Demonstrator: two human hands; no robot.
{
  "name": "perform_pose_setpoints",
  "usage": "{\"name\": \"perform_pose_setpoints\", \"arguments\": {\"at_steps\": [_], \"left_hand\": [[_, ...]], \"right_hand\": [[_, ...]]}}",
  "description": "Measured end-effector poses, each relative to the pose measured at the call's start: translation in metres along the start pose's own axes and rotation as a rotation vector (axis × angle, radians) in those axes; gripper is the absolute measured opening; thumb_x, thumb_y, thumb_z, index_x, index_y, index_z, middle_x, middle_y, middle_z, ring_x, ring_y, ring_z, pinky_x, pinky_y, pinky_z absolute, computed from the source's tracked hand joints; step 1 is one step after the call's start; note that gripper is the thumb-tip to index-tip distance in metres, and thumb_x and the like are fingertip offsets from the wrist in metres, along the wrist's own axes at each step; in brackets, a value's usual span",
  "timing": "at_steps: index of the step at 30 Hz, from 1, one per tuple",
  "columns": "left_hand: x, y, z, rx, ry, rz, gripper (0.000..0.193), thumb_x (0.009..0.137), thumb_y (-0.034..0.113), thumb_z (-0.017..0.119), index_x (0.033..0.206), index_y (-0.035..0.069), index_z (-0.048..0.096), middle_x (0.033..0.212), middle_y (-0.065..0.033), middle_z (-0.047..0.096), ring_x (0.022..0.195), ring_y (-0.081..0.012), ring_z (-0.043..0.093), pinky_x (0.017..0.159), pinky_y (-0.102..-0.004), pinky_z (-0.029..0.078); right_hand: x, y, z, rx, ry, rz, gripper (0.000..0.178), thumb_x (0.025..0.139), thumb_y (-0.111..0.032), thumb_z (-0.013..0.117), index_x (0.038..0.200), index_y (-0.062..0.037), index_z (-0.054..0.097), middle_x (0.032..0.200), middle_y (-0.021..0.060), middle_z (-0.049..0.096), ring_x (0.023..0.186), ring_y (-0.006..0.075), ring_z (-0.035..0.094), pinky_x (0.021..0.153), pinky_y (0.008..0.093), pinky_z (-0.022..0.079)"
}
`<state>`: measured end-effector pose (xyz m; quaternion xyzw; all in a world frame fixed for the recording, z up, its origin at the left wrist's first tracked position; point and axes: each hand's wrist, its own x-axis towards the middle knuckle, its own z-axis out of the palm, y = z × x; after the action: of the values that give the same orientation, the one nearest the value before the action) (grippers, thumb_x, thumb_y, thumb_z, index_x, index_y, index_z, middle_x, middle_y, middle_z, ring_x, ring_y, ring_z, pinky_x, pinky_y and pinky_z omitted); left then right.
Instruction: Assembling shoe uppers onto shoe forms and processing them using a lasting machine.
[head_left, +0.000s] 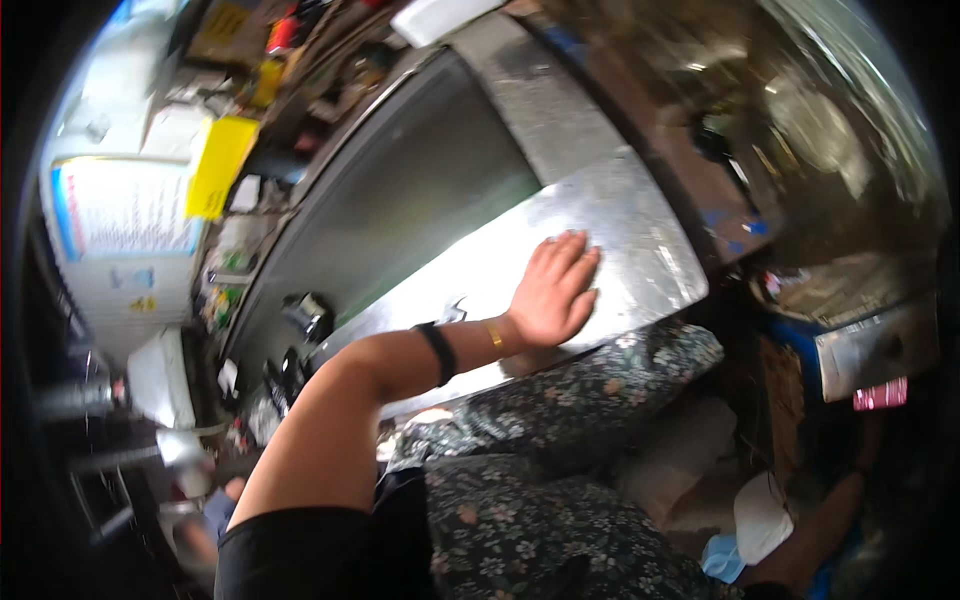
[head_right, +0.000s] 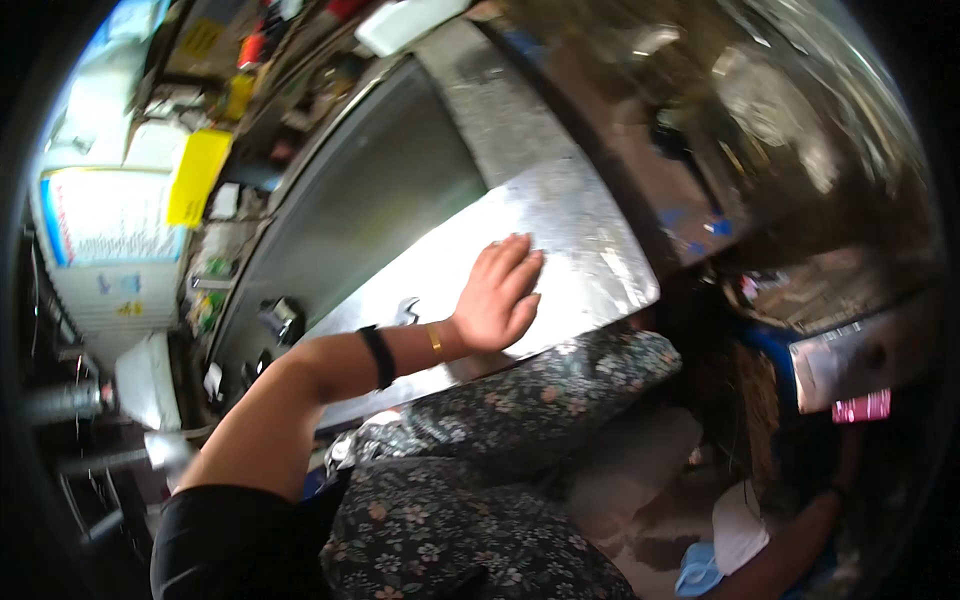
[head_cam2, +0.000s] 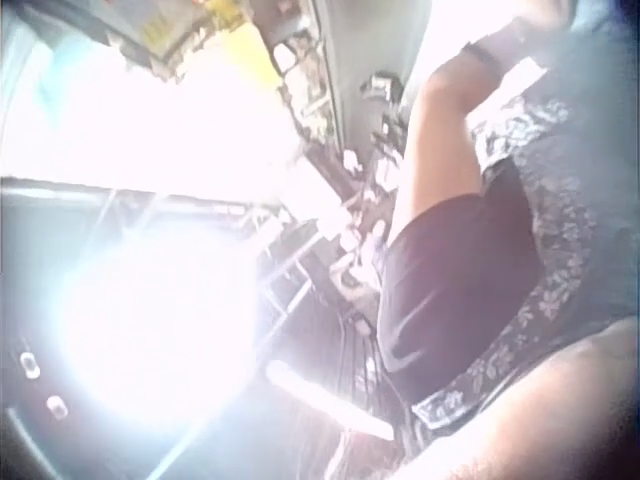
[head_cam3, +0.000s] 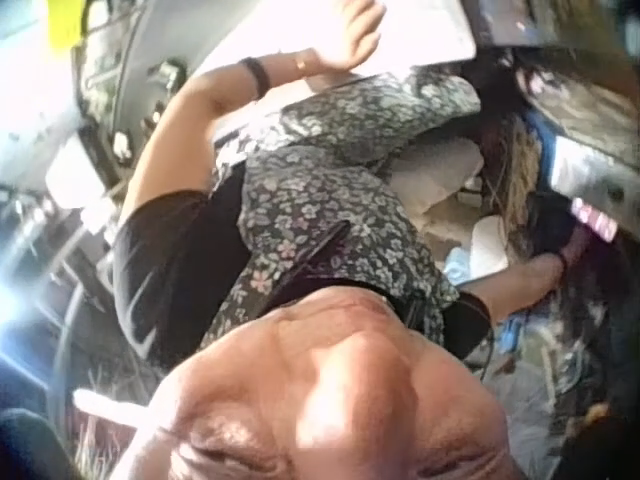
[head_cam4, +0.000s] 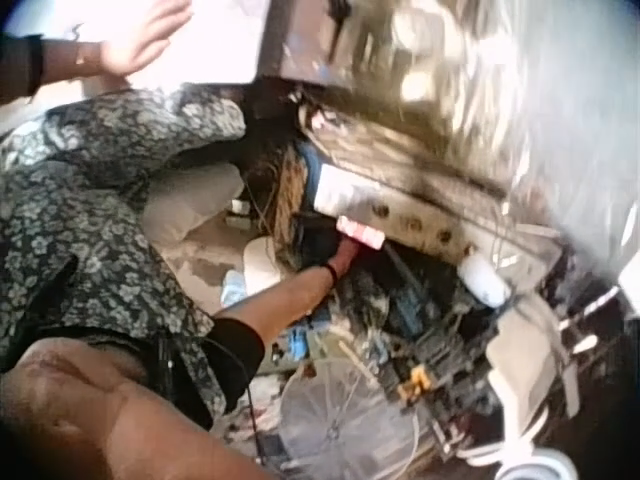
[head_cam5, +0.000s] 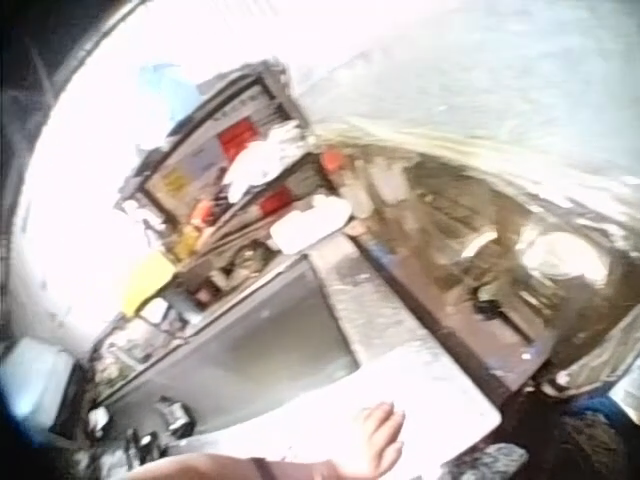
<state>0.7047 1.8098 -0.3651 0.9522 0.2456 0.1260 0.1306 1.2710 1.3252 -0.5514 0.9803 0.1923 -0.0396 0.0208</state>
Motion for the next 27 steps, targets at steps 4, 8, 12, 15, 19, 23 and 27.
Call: {"name": "perform_pose_setpoints", "arguments": {"at_steps": [4,8,12,15,19,23,27], "left_hand": [[-0.006,-0.001,-0.004,0.033,0.016,-0.021,0.052,0.086,0.025,0.057,0.131,-0.001,0.050,0.136,-0.0269,0.045,0.128,-0.0440,0.042,0.109,-0.0532,0.030],[-0.014,-0.009,-0.001,0.031,0.036,0.004,0.052,0.085,0.025,0.058,0.131,0.001,0.050,0.137,-0.0248,0.046,0.128,-0.0426,0.042,0.109,-0.0527,0.030],[-0.027,-0.010,0.012,-0.106,0.140,-0.049,0.051,0.085,0.021,0.061,0.132,0.004,0.050,0.138,-0.0222,0.046,0.131,-0.0367,0.043,0.111,-0.0496,0.030],[-0.062,-0.026,-0.009,-0.624,0.231,-0.213,0.049,0.082,0.009,0.061,0.130,0.002,0.050,0.137,-0.0243,0.045,0.130,-0.0389,0.042,0.110,-0.0467,0.032],[-0.181,-0.129,-0.126,0.223,0.596,-0.543,0.057,0.077,0.018,0.070,0.129,0.002,0.052,0.132,-0.0205,0.053,0.128,-0.0395,0.044,0.109,-0.0451,0.034],[-0.306,-0.225,-0.217,0.129,0.422,-1.580,0.069,0.069,0.028,0.075,0.120,-0.013,0.054,0.128,-0.0288,0.055,0.119,-0.0391,0.053,0.100,-0.0409,0.044],[-0.326,-0.262,-0.205,-0.346,0.361,-1.332,0.069,0.077,0.029,0.077,0.132,-0.003,0.050,0.130,-0.0198,0.057,0.122,-0.0324,0.054,0.103,-0.0373,0.041]], "right_hand": [[0.001,-0.005,0.008,-0.034,0.036,-0.012,0.038,0.096,-0.019,0.053,0.131,-0.0056,0.055,0.133,0.0190,0.055,0.123,0.0311,0.053,0.104,0.0387,0.042],[-0.025,-0.018,0.012,0.010,0.170,-0.010,0.039,0.096,-0.018,0.053,0.133,-0.0045,0.053,0.134,0.0196,0.054,0.124,0.0310,0.052,0.105,0.0380,0.040],[-0.122,-0.080,0.013,0.342,0.330,-0.086,0.041,0.096,-0.018,0.054,0.134,-0.0034,0.052,0.135,0.0202,0.053,0.125,0.0309,0.051,0.106,0.0372,0.039],[-0.242,-0.158,-0.007,0.642,0.211,-0.145,0.042,0.096,-0.017,0.054,0.135,-0.0025,0.050,0.136,0.0206,0.052,0.126,0.0308,0.050,0.107,0.0367,0.038],[-0.390,-0.229,-0.086,0.640,-0.312,-0.179,0.042,0.097,-0.015,0.053,0.136,0.0020,0.047,0.134,0.0223,0.052,0.125,0.0323,0.050,0.106,0.0377,0.038],[-0.467,-0.253,-0.149,0.440,-0.373,-0.363,0.037,0.099,-0.017,0.051,0.129,0.0043,0.052,0.126,0.0212,0.057,0.118,0.0307,0.053,0.103,0.0386,0.038],[-0.483,-0.261,-0.149,0.603,-0.367,-0.303,0.034,0.099,-0.016,0.052,0.126,0.0046,0.054,0.124,0.0193,0.059,0.116,0.0279,0.055,0.102,0.0367,0.040]]}}
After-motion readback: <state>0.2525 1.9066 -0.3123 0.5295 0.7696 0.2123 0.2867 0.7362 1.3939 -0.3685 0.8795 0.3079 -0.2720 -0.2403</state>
